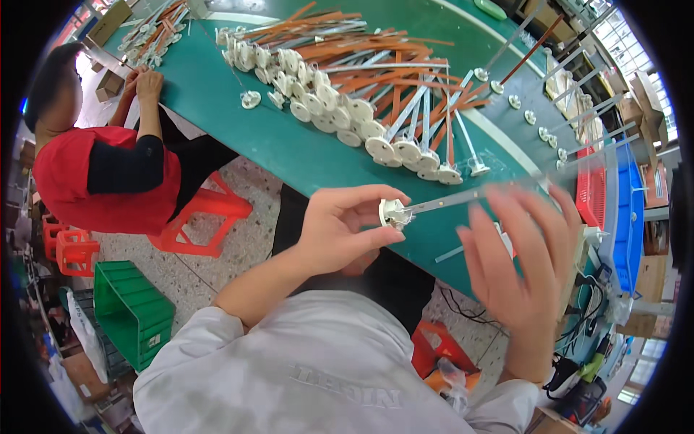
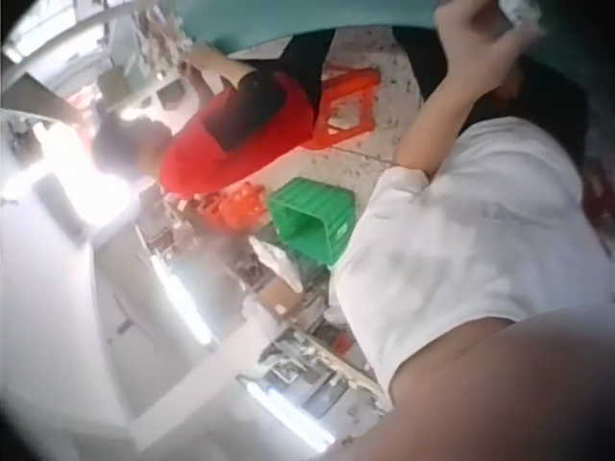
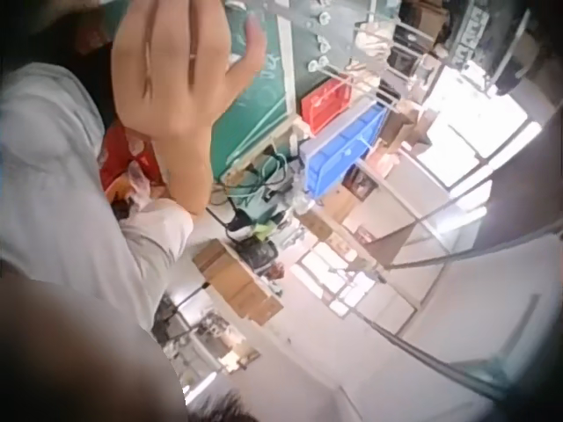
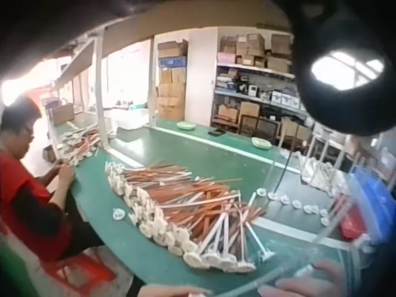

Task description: Assembling electronic components by attaching LED strips to plastic bases using a hot glue gun.

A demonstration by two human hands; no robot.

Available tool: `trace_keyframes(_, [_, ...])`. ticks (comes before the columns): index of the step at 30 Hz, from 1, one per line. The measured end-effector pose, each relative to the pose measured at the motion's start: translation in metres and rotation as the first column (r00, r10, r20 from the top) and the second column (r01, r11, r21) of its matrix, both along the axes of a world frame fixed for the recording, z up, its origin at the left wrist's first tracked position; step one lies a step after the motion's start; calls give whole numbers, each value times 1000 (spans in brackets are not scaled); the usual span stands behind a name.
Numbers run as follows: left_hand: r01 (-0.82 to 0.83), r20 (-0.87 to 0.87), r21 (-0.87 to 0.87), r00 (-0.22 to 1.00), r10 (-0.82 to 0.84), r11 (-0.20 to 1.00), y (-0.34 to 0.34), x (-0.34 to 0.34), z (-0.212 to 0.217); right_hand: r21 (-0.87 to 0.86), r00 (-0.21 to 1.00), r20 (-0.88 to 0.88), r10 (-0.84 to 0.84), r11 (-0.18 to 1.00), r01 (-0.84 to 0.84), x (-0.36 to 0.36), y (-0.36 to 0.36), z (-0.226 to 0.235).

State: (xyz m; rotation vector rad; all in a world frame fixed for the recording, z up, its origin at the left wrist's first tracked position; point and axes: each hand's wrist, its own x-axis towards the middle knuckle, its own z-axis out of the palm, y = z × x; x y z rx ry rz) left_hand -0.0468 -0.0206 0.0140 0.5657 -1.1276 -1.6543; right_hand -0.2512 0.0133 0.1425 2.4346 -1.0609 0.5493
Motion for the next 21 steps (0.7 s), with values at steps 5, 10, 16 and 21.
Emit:
trace_keyframes(5, [173,-212,225,969,-125,959,28,-15,-7,337,640,745,-185,934,-122,-3,50,-68])
trace_keyframes(10, [203,-193,345,971,-142,916,41,-17,-4,429,362,863,-351,889,-162,25,49,-103])
trace_keyframes(16, [170,-91,363,985,-147,916,41,-17,0,322,151,946,-288,897,-304,27,48,-129])
trace_keyframes(21, [199,-97,287,979,-178,937,44,-14,-10,287,195,955,-224,867,-408,21,48,-133])
